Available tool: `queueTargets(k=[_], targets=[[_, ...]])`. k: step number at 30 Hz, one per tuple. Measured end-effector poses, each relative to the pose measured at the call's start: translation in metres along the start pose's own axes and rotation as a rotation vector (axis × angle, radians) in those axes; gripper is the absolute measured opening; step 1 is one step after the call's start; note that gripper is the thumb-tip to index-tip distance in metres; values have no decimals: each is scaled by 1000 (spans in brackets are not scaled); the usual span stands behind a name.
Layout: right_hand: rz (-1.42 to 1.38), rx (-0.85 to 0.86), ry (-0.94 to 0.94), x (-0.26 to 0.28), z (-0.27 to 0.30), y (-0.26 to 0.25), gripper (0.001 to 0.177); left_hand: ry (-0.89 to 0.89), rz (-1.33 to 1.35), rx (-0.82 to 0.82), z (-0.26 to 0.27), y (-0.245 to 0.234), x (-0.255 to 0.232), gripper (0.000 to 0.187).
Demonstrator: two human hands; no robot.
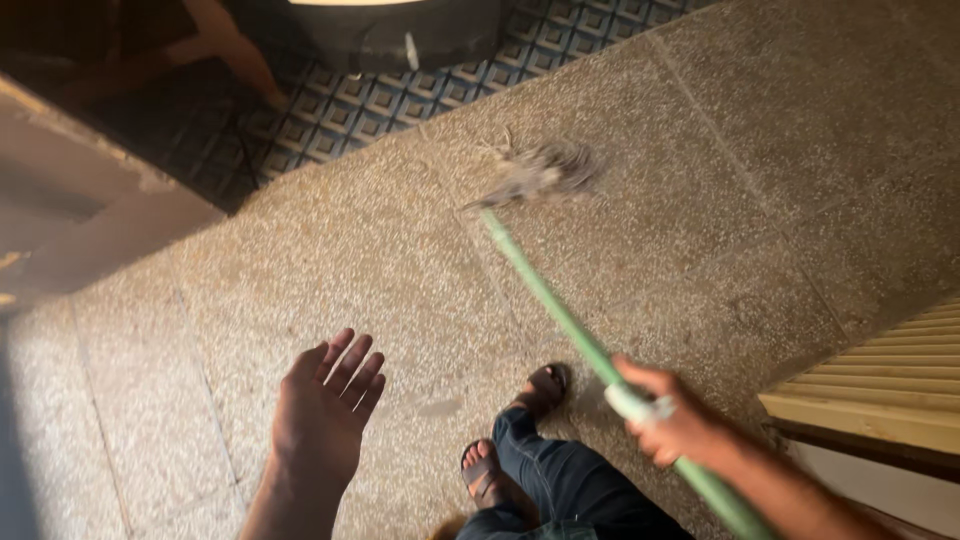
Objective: The person cleans the floor by hand using a mop, moving it rhythmically across the tiled surface in an entryway.
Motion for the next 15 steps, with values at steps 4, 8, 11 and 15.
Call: queueTargets(k=[4,8,11,15], targets=[[172,67,-78,25,5,29,65,0,6,3,-13,36,-5,42],[319,140,-132,58,3,46,65,36,36,16,-20,73,-16,42],[439,206,-137,79,-1,45,68,89,70,43,-22,89,-20,42],[445,197,-118,103,-3,21,67,108,52,38,-24,94,-28,43]])
Point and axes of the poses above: each hand's wrist, its own z-axis away from the middle knuckle, its own y-axis out of the palm, x = y × z, the point moved 7 cm from there along -z, towards the middle knuckle, and after that the axes turned 9 degrees about y, right-handed, at the moved point
